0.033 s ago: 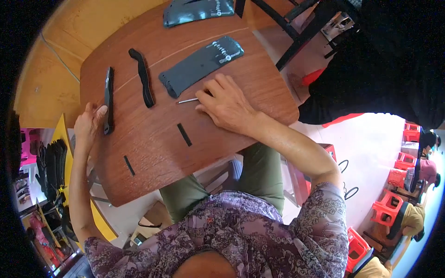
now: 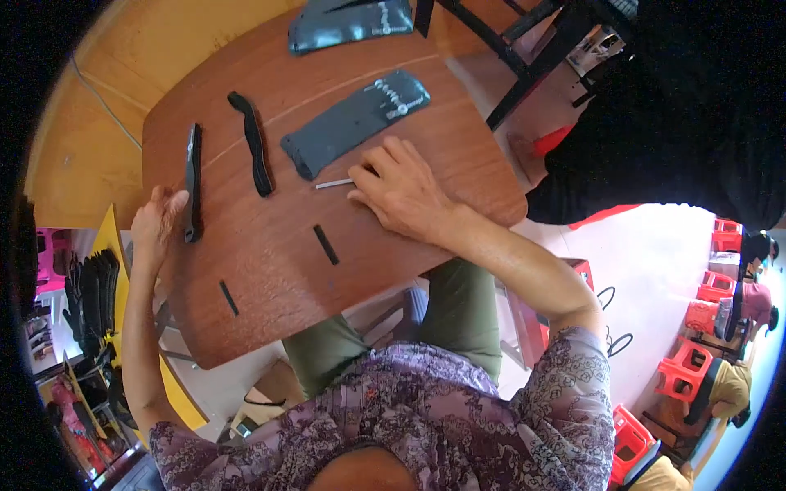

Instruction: Inspecting and organizing black textile garment straps with labels at a workbench.

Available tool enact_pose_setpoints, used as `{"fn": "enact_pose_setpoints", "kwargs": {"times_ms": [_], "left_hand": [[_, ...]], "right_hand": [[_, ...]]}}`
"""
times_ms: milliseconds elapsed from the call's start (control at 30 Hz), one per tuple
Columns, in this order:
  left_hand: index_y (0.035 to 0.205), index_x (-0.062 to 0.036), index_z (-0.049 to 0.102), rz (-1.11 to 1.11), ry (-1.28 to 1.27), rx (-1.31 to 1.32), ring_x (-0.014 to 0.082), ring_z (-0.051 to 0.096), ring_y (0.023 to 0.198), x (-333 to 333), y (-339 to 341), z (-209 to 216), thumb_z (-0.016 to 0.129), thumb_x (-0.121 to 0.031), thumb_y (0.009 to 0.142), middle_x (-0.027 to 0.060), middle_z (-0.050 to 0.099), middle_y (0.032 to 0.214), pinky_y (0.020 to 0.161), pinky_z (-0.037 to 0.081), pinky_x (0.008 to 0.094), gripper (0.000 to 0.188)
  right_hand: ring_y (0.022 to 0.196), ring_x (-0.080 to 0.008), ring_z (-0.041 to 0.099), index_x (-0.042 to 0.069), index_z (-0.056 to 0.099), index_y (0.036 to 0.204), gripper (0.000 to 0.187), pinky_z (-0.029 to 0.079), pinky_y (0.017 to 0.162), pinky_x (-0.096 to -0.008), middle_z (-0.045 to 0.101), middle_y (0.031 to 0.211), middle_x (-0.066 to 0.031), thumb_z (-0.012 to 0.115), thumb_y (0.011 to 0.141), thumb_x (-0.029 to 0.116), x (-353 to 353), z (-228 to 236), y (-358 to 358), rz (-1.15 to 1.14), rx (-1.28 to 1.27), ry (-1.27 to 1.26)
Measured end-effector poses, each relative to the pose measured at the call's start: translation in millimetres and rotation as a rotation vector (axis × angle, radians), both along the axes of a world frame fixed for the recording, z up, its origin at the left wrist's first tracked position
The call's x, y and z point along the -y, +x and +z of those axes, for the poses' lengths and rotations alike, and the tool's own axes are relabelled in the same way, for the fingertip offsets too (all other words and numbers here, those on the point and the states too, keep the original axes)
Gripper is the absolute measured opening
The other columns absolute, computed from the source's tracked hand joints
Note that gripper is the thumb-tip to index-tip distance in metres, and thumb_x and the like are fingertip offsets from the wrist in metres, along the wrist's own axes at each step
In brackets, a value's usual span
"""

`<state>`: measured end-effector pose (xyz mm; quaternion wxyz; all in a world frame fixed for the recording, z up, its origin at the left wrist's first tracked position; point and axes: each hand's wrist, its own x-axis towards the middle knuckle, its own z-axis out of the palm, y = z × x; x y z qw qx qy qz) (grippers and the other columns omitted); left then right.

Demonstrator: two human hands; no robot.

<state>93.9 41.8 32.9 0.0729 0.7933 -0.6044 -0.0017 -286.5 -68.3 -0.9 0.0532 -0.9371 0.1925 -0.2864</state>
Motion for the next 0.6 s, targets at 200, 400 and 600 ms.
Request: {"fn": "enact_pose_setpoints", "kwargs": {"times_ms": [200,400,600], "left_hand": [[0.091,-0.0029,0.058,0.086,-0.004,0.122,0.0433,0.060,0.076,18,-9,13,0.049,-0.049,0.089,0.0252,0.062,0.075,0.066,0.045,0.0515,0.047],[0.080,-0.0023,0.058,-0.150,-0.308,-0.130,0.0385,0.060,0.080,138,-50,29,0.059,-0.043,0.083,0.0203,0.064,0.081,0.067,0.045,0.0469,0.041],[0.093,0.0023,0.057,0.103,-0.268,-0.187,0.0376,0.061,0.090,257,-108,0,0.075,-0.043,0.068,0.0225,0.065,0.091,0.078,0.048,0.0441,0.055]], "right_hand": [[0.085,-0.0286,0.050,0.005,0.060,0.097,0.029,0.044,0.072,-0.0367,0.056,0.092,-0.0097,0.071,0.070,0.008,25,7,-10,-0.115,0.120,-0.071],[0.095,-0.0354,0.051,-0.001,0.055,0.111,0.042,0.044,0.079,-0.0429,0.059,0.101,-0.0175,0.068,0.077,0.021,91,12,-9,-0.629,-0.083,0.155],[0.099,-0.0347,0.052,-0.002,0.056,0.109,0.044,0.043,0.083,-0.0412,0.059,0.100,-0.0183,0.072,0.073,0.019,108,2,6,-0.558,-0.009,0.162]]}}
